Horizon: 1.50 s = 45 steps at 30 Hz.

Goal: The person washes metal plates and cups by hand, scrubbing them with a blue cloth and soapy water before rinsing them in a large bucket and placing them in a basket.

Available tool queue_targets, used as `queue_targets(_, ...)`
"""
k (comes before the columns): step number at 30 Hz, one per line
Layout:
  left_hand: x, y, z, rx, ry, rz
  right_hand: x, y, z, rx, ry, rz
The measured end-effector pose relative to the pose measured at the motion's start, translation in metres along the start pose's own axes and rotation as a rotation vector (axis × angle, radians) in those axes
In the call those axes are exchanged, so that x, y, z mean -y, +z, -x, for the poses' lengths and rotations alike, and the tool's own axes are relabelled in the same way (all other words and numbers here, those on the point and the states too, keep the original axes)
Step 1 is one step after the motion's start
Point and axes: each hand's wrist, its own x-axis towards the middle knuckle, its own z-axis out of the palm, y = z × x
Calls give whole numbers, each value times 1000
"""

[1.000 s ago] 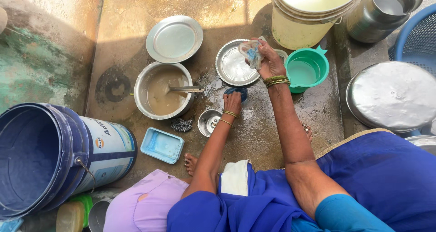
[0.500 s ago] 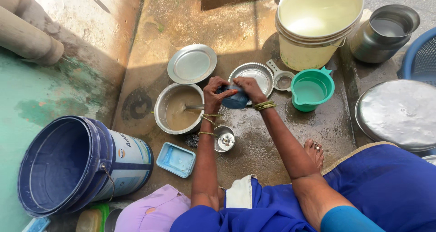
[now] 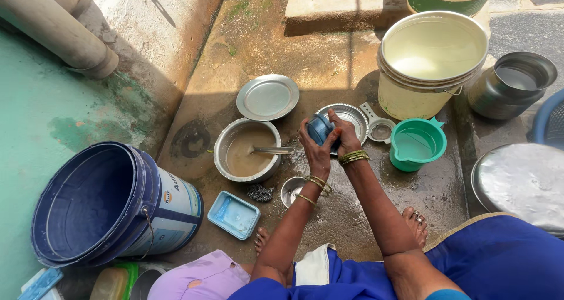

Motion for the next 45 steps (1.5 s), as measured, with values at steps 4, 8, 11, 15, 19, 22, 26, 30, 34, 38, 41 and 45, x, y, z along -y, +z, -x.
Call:
queue_targets(4, 44, -14, -17, 50, -294, 533, -7, 24, 11, 113, 70, 204)
queue_targets(8, 82, -42, -48, 65, -634, 850, 6, 42, 37, 382, -68, 494)
queue_targets(11, 80, -52, -50, 227, -750, 1118, 13, 50, 52, 448, -332, 803)
queue_targets(15, 68, -51, -48, 297, -721, 1163, 12, 59, 62, 322, -803, 1127)
queue_targets(19, 64, -59, -51, 192, -672, 1014, 16, 63, 67, 215, -965, 1390)
queue_targets(22, 69, -69, -59, 122, -596, 1009, 15, 69, 75, 293, -756, 1467)
queue_targets(26, 81, -70, -54, 156, -608, 1050, 10, 79, 88, 510, -828, 1155)
queue_targets(30, 80, -37, -27, 175, -562, 992, 16, 75, 86, 212, -904, 1094)
queue_targets(34, 48, -39, -21, 173, -517, 826, 22, 65, 70, 115, -910, 1238)
queue_targets(38, 9, -66, -40, 226, -275, 611, 15, 65, 70, 381, -778, 1195)
queue_targets(41, -6, -73, -48, 238, -287, 782, 14, 69, 78, 527, -781, 1158)
queue_targets(45, -8, -59, -36, 273, -245, 693, 22, 74, 83, 331, -628, 967)
